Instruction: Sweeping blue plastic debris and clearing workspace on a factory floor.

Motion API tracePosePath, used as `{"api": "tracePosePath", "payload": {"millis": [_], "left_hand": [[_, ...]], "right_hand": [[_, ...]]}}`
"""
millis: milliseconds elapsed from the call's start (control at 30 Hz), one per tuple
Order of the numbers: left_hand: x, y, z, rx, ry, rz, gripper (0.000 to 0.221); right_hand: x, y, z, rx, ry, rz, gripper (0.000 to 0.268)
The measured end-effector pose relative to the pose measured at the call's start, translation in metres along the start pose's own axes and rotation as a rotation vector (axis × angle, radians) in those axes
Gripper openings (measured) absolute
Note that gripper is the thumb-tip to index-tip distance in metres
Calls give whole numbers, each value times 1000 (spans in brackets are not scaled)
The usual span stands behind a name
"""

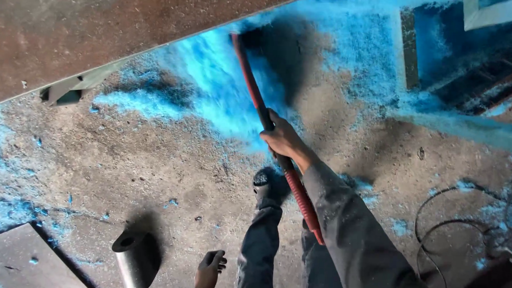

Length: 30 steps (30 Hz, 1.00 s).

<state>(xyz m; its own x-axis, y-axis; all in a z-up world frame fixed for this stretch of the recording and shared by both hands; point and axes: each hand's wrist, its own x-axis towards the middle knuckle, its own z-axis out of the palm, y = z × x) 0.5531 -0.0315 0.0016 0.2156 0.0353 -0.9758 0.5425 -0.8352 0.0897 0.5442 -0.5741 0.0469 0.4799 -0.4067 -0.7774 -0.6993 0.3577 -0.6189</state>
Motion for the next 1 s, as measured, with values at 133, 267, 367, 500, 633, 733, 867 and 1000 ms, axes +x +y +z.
{"api": "tracePosePath", "payload": {"millis": [133,267,367,500,633,733,867,1000], "left_hand": [[-1,-6,8,-35,-16,18,37],[15,-12,30,-47,-59,-4,35],[-3,-16,42,-52,-97,48,35],[3,-11,65,-108,-141,54,36],[-7,-22,67,-200,-114,129,35],[-5,-37,58,-256,-86,67,37],[18,-70,43,-276,6,23,38],[53,-136,37,-271,90,-53,38]], "right_hand": [[-93,61,-4,-124,47,-1,75],[-232,103,-9,204,94,259,76],[-312,227,24,131,175,144,77],[-304,219,65,205,156,-148,48],[-165,93,67,790,-162,397,52],[-53,27,79,571,-158,130,45],[66,4,110,358,-145,-102,49],[94,40,111,186,-85,-227,67]]}}
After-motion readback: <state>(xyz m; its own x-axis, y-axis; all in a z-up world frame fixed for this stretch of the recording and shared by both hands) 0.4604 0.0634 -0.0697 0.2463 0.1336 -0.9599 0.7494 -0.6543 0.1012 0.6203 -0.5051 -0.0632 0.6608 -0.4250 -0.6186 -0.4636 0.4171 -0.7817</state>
